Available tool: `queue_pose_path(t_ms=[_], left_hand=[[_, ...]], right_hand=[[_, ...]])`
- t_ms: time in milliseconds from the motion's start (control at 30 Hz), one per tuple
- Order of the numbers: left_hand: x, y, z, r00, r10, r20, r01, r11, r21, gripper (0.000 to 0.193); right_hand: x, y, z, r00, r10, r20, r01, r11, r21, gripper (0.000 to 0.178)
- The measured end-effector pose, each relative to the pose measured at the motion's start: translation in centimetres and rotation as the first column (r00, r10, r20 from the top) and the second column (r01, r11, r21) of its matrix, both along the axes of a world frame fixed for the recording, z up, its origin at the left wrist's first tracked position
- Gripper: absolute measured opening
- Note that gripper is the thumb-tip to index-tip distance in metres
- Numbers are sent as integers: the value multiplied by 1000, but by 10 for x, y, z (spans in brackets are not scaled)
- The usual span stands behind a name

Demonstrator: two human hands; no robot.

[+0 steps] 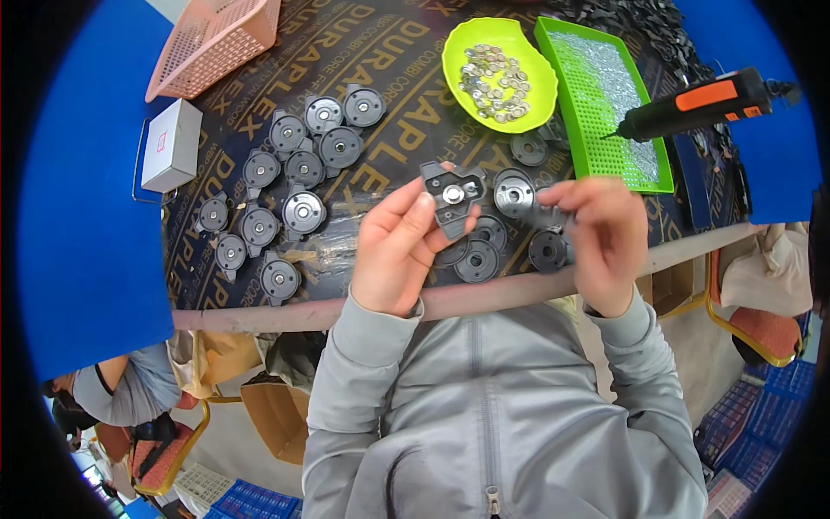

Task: The recorder is assembling small plastic toy housings by manually inserting metal washers and components into them.

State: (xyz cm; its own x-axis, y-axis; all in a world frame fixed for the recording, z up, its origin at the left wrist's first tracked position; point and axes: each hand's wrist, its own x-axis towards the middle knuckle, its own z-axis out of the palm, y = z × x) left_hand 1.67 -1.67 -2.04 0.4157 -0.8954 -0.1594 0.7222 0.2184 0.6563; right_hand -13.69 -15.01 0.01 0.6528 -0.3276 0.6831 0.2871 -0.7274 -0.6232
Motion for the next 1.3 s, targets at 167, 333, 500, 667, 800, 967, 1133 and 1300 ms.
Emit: queue_pose_path(t_ms=[167, 333, 500, 667, 800, 967, 1133, 1300], left_hand=[[-1, 0, 2, 1000, 12, 15, -12, 1000, 15, 31], [-2, 1, -1, 1000, 26, 8, -26, 1000, -2, 30], [-1, 2, -2, 1000, 23, 3, -23, 1000, -6, 28], [-2, 3, -1, 999, 30, -11, -30, 1000, 6, 27], [-3, 2, -1, 999, 45, -20, -45, 999, 11, 28], [-2, 2, 1, 1000, 24, 5, -24, 1000, 13, 31], [-3, 1, -1, 999, 16, 44, -18, 999, 50, 31], [-5, 4, -2, 992, 17, 127, -31, 994, 106, 33]], right_hand=[[18, 0, 13, 984, 144, -101, -37, 729, 684, 25], [31, 3, 17, 953, 223, -205, -37, 759, 650, 49], [32, -1, 10, 975, 160, -153, -23, 760, 650, 30], [27, -10, 17, 922, 282, -267, -89, 823, 561, 23], [37, -1, 30, 937, 231, -263, 18, 719, 694, 20], [47, -11, 40, 860, 236, -452, 75, 818, 571, 16], [61, -10, 45, 803, 232, -549, 63, 883, 465, 9], [68, -12, 47, 770, 252, -586, 85, 870, 486, 7]])
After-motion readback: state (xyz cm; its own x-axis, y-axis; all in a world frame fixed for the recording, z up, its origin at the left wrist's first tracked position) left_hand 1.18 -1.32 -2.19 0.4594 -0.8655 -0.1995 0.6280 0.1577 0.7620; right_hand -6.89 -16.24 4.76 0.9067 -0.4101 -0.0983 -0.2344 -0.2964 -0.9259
